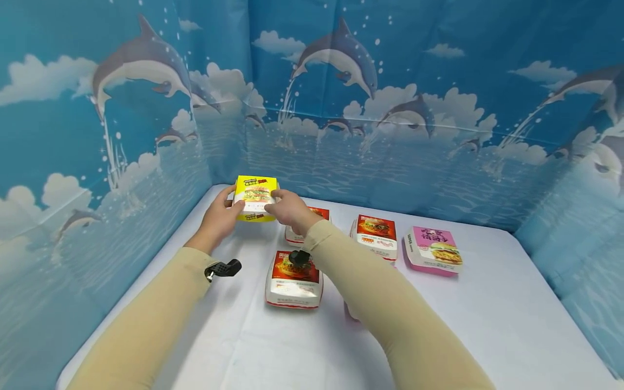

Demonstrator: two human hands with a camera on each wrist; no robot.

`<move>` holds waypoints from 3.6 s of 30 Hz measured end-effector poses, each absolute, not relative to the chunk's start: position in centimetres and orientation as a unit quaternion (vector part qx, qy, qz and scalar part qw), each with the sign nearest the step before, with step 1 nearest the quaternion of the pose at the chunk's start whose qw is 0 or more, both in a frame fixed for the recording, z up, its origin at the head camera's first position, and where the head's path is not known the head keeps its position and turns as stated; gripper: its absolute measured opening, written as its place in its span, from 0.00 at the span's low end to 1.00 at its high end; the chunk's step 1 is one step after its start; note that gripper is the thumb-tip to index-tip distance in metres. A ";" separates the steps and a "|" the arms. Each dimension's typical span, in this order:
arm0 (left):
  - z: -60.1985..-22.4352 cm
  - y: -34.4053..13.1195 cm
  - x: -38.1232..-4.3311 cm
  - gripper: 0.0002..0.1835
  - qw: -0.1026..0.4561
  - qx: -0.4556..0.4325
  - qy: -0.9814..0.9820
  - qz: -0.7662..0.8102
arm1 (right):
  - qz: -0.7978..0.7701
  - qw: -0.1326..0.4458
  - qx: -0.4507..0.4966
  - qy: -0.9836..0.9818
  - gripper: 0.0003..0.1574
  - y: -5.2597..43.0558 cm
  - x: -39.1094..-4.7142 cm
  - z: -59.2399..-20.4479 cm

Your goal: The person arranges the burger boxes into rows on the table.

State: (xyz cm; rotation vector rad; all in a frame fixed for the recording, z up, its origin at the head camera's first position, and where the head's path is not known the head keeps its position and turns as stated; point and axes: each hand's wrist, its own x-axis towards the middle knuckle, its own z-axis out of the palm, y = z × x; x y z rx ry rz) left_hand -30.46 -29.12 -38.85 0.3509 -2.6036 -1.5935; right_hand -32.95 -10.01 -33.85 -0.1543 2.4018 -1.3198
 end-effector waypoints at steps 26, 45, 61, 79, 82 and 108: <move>-35.1 -19.6 -29.8 0.36 0.080 0.007 -0.817 -0.571 | -0.504 0.068 -0.073 0.858 0.36 -0.5 -30.5 -31.2; -34.3 -9.5 -29.0 0.35 0.060 -0.050 -0.803 -0.590 | -0.443 -0.010 -0.064 0.894 0.35 9.9 -28.2 -31.5; -34.1 -1.2 -26.7 0.34 0.027 -0.094 -0.788 -0.608 | -0.396 -0.039 -0.043 0.916 0.36 18.6 -24.7 -31.1; -36.0 5.5 -22.6 0.38 -0.061 -0.135 -0.806 -0.573 | -0.324 -0.024 0.016 0.945 0.37 25.8 -18.8 -32.3; -36.3 6.2 -21.8 0.38 -0.080 -0.133 -0.811 -0.564 | -0.320 -0.020 0.025 0.947 0.37 26.6 -17.8 -32.8; -40.1 8.9 -19.5 0.38 -0.114 -0.144 -0.817 -0.546 | -0.315 0.020 0.064 0.947 0.39 29.6 -14.9 -36.4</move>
